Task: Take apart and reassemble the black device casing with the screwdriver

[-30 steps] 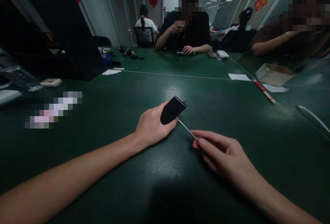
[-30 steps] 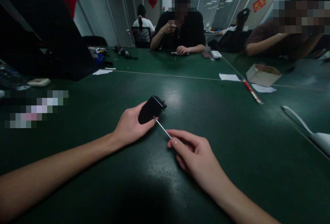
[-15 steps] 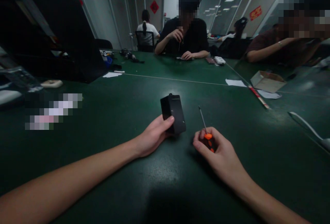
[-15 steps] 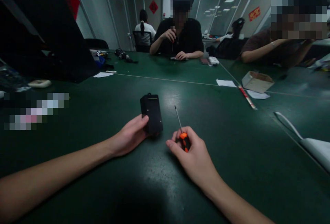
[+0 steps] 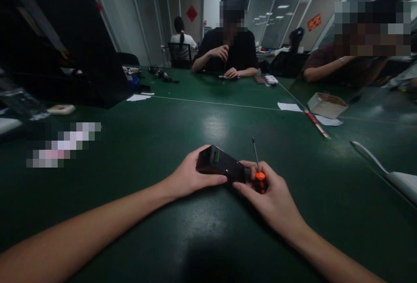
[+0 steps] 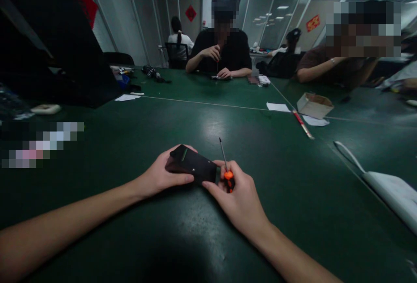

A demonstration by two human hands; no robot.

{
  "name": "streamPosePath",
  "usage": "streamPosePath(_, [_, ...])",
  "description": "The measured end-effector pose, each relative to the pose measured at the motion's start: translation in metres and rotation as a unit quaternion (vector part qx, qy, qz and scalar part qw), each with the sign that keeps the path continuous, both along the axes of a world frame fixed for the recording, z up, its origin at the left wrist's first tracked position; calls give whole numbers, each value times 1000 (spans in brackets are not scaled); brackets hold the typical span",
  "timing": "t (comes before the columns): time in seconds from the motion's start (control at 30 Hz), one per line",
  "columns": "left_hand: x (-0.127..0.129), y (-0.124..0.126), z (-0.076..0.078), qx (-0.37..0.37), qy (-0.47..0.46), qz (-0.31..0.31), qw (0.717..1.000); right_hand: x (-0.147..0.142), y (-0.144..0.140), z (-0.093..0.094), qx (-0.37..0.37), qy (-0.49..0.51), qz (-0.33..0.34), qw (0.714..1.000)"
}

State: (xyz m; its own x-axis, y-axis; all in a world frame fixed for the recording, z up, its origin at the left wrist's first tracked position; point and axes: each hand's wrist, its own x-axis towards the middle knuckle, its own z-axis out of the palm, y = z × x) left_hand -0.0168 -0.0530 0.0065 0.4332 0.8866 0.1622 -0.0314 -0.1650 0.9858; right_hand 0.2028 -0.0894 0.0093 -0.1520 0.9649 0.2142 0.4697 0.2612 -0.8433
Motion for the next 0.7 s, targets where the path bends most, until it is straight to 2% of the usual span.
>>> streamPosePath(0.07, [-6, 2, 1, 49, 47, 33, 997, 2, 1, -1, 16, -10, 1, 1000])
streamPosePath(0.13, [-11, 3, 2, 121, 121, 40, 984, 4, 2, -1, 32, -30, 8, 999])
streamPosePath(0.23, [-14, 2, 5, 234, 230, 34, 944, 3, 3, -2, 68, -72, 22, 995])
streamPosePath(0.3, [-12, 1, 6, 284, 268, 30, 920, 0, 2, -3, 102, -96, 33, 990])
streamPosePath(0.4, [-7, -1, 5, 322, 279, 12, 905, -5, -1, -5, 136, -124, 58, 981])
streamPosePath(0.53, [-3, -2, 3, 303, 285, -7, 909, 0, 2, -4, 128, -183, 108, 969])
streamPosePath(0.63, [-2, -3, 5, 284, 296, -3, 912, 19, 13, 6, 180, -278, 167, 929])
streamPosePath(0.7, [-2, -4, 9, 273, 304, -1, 913, 35, 22, 18, 254, -384, 186, 868])
